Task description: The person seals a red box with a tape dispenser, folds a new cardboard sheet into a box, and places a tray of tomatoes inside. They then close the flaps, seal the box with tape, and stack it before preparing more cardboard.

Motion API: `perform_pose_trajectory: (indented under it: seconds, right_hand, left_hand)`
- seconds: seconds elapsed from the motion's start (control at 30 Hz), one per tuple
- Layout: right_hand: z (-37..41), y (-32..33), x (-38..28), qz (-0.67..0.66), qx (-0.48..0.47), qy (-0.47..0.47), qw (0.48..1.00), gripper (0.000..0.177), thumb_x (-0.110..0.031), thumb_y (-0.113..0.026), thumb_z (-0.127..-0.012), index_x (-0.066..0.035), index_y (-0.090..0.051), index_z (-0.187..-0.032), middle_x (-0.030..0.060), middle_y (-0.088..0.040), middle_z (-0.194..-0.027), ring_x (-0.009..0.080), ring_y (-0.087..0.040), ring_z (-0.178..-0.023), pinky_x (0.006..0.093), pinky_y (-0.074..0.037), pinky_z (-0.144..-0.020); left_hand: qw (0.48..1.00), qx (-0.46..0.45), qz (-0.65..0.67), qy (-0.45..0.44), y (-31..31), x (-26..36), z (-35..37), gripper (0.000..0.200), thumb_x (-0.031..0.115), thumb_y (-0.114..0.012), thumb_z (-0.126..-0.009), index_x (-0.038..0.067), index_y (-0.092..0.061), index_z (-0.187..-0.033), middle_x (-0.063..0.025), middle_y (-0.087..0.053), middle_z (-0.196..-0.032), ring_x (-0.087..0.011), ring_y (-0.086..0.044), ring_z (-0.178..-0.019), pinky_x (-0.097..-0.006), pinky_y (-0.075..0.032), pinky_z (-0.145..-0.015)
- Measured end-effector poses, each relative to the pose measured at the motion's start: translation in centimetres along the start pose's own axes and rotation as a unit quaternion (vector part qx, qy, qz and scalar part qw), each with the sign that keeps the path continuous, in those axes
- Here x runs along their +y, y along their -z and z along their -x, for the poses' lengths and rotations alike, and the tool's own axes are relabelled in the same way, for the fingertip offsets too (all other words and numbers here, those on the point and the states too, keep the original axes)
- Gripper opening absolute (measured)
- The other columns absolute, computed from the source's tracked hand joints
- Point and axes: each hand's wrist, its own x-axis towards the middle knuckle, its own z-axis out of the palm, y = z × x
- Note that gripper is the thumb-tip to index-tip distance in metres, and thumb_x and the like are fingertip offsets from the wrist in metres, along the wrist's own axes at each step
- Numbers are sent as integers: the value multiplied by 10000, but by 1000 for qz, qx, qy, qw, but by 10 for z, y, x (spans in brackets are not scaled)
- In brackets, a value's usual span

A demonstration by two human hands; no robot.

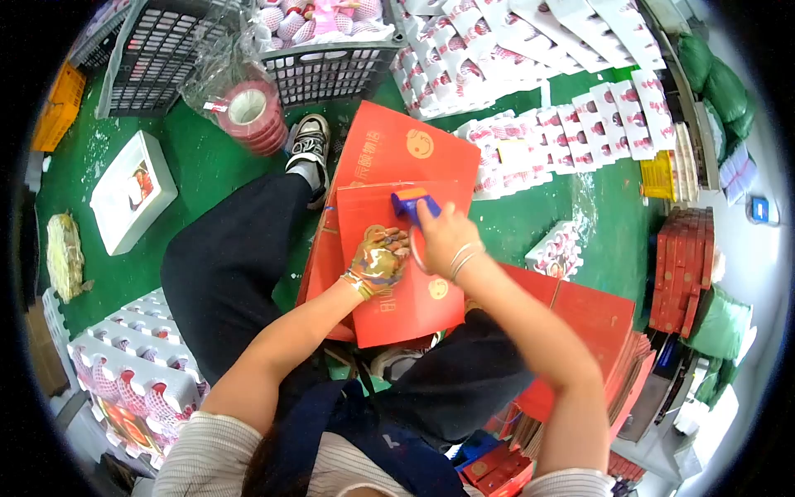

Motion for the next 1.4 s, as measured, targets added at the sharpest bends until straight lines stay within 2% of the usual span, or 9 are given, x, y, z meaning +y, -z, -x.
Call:
perform_pose_trajectory:
  seconds: [0.1,0.23,0.27,0.37,0.57,0.7,0.77,0.83,1.4]
  right_hand:
    - [17,-22,-16,-7,32,-31,999,588,-255,-588,-857,-24,-452,-1380,295,-557,-917,430,-633,-783,471,-549,-658]
    - [33,-28,-25,-21,-11,-78,997,714,-168,-629,-782,-4,-376,-1429,271,-545,-1039,377,-628,-873,413,-561,-691]
    - [36,-27,-28,-21,-9,-82,996,712,-165,-627,-784,-6,-376,-1431,268,-546,-1041,377,-624,-885,409,-559,-689]
    - [53,-36,-34,-28,16,-86,996,664,-213,-612,-823,-9,-398,-1417,264,-547,-990,389,-623,-850,425,-553,-673]
    - [143,-59,-63,-88,32,-122,988,635,-229,-641,-831,-33,-432,-1398,238,-544,-933,387,-613,-788,456,-533,-629]
    - [156,-72,-68,-81,48,-132,987,651,-189,-653,-793,-45,-448,-1394,204,-529,-928,353,-600,-786,422,-527,-655]
    - [151,-79,-68,-81,47,-150,984,664,-184,-652,-783,-50,-445,-1399,197,-522,-938,346,-602,-811,410,-524,-664]
    - [154,-82,-68,-80,53,-152,984,679,-176,-655,-773,-50,-438,-1404,203,-518,-959,341,-602,-809,419,-521,-660]
    - [273,-127,-95,-221,44,-211,951,808,-78,-657,-724,-113,-347,-1470,196,-497,-1011,338,-607,-833,392,-546,-623]
  left_hand:
    - [997,11,79,17,-2,-4,12,111,174,-495,-925,70,-499,-886,-41,-484,-822,-163,-525,-785,-269,-454,-790]
    - [996,20,69,48,19,4,28,141,178,-558,-858,79,-576,-956,-55,-623,-1002,-190,-613,-923,-320,-517,-807]
    - [947,6,245,207,24,14,30,147,170,-572,-831,90,-622,-943,-62,-673,-1017,-215,-647,-974,-351,-535,-790]
    - [995,40,57,68,70,20,10,135,137,-577,-805,101,-664,-902,-55,-702,-950,-233,-673,-956,-365,-537,-807]
    - [993,-1,20,113,58,10,9,135,159,-587,-840,113,-698,-902,-56,-724,-962,-251,-685,-937,-402,-530,-832]
    - [999,-19,-48,9,58,-19,-41,383,218,-524,-889,60,-614,-1227,-123,-543,-1375,-263,-448,-1335,-478,-306,-1121]
    - [960,-152,-223,-79,78,-15,-95,522,241,-474,-921,40,-458,-1403,-123,-379,-1518,-273,-287,-1441,-468,-158,-1190]
    - [961,-198,-187,-52,71,-14,-104,569,260,-445,-942,21,-376,-1453,-128,-343,-1542,-304,-261,-1453,-480,-110,-1198]
    - [936,-241,-223,-125,71,38,-31,511,281,-484,-930,188,-466,-1433,-109,-381,-1519,-305,-320,-1413,-474,-189,-1167]
